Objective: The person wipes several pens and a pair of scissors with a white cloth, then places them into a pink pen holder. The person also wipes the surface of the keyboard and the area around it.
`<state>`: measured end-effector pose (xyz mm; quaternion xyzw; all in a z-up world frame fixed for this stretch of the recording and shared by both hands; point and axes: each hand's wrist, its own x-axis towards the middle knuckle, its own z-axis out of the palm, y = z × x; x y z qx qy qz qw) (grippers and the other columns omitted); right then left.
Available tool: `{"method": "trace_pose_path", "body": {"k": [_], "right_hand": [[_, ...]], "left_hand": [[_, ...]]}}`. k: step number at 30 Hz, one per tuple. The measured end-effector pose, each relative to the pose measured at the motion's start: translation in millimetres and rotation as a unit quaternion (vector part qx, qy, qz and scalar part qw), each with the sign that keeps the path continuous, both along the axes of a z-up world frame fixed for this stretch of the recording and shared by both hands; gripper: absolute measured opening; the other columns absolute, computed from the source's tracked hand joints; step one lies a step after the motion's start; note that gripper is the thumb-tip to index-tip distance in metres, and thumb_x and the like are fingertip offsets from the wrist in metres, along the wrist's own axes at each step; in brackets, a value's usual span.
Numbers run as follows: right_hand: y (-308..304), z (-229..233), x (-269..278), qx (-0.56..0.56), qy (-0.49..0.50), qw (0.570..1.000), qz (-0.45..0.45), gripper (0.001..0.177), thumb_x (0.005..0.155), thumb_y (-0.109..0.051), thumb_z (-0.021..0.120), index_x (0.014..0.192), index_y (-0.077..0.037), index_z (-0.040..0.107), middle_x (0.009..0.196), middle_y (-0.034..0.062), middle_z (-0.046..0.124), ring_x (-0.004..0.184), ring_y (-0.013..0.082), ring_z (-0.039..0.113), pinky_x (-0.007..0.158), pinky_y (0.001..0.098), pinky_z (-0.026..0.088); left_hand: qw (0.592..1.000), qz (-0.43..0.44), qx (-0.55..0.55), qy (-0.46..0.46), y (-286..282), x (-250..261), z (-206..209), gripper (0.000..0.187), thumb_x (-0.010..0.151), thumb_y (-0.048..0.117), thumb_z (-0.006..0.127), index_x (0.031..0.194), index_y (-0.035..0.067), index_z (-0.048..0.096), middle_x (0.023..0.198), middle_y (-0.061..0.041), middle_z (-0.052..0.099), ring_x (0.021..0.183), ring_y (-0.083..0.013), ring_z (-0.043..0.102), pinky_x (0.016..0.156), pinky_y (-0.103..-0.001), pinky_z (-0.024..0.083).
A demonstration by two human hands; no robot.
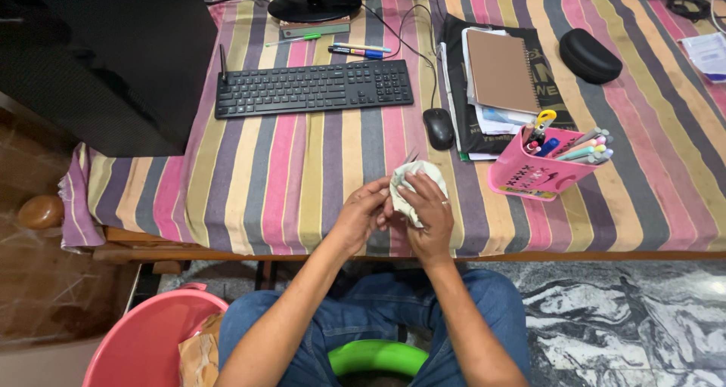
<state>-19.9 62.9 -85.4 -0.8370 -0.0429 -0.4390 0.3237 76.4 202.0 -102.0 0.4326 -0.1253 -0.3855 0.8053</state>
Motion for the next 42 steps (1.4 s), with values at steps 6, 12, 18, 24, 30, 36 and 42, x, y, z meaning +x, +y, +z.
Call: {"method": "trace_pose_path", "body": {"k": [6,12,18,24,30,36,42], "right_hand": [[-19.9,9.4,2.0,0.261,-0.052,0.964,-0.026,0.055,0.079,0.010,0.045,0.126,-0.006,0.069,0.142,0.0153,0.064,0.136,0.0319,0.060,0.119,0.0394,0.044],[-22.7,7.0,-6.0,0.140,-0.012,0.989,-0.034,0.059,0.075,0.013,0.045,0.125,-0.003,0.070,0.140,0.0184,0.063,0.133,0.0334,0.060,0.115,0.0393,0.045],[-19.3,13.0,-6.4,0.140,-0.036,0.987,-0.074,0.061,0.073,0.011,0.046,0.129,-0.004,0.067,0.141,0.0169,0.063,0.134,0.0353,0.060,0.116,0.0417,0.044],[-24.2,17.4,-6.3,0.055,0.000,0.995,-0.078,0.045,0.082,0.008,0.060,0.122,-0.007,0.071,0.139,0.0154,0.066,0.136,0.0367,0.058,0.116,0.0440,0.044],[-27.7,6.4,-4.0,0.055,0.013,0.995,-0.083,0.040,0.082,0.008,0.063,0.119,-0.006,0.072,0.135,0.0159,0.068,0.135,0.0343,0.059,0.114,0.0428,0.044],[-35.5,-18.9,15.0,0.495,-0.047,0.866,0.054,0.040,0.098,0.007,0.057,0.137,0.001,0.061,0.124,0.0091,0.070,0.109,0.0179,0.067,0.095,0.0283,0.054],[-3.6,-58.7,17.5,0.563,0.030,0.810,0.162,0.046,0.099,0.004,0.064,0.144,-0.001,0.060,0.094,0.0055,0.065,0.078,0.0126,0.059,0.069,0.0269,0.050]], "left_hand": [[0.998,0.013,0.032,-0.055,2.9,6.0,0.3,0.038,0.103,0.013,0.049,0.138,0.001,0.057,0.071,0.001,0.057,0.056,-0.0072,0.049,0.053,-0.023,0.044],[0.989,0.014,0.065,-0.134,-5.3,-2.1,-7.7,0.038,0.106,0.016,0.051,0.140,-0.001,0.058,0.073,0.000,0.059,0.059,-0.0071,0.050,0.056,-0.023,0.046],[0.985,0.031,0.065,-0.154,-4.2,-1.4,-5.5,0.038,0.107,0.015,0.051,0.140,-0.002,0.058,0.074,0.000,0.059,0.059,-0.0064,0.049,0.056,-0.022,0.044],[0.979,0.019,0.088,-0.183,-3.9,-3.9,-4.8,0.038,0.106,0.014,0.051,0.140,-0.001,0.059,0.074,0.001,0.061,0.061,-0.0056,0.051,0.057,-0.022,0.045],[0.964,0.034,0.124,-0.231,-4.6,-3.2,-4.7,0.037,0.106,0.014,0.049,0.138,0.001,0.060,0.072,0.002,0.060,0.058,-0.0055,0.050,0.055,-0.022,0.044],[0.999,-0.002,0.009,-0.046,-6.5,-5.6,0.5,0.040,0.108,0.015,0.051,0.144,-0.002,0.052,0.079,-0.002,0.063,0.062,-0.0069,0.051,0.059,-0.022,0.046],[0.998,-0.036,-0.040,-0.037,-9.3,-12.9,8.1,0.067,0.103,0.018,0.049,0.163,0.015,0.019,0.080,-0.004,0.066,0.058,-0.0059,0.049,0.056,-0.021,0.044]]}}
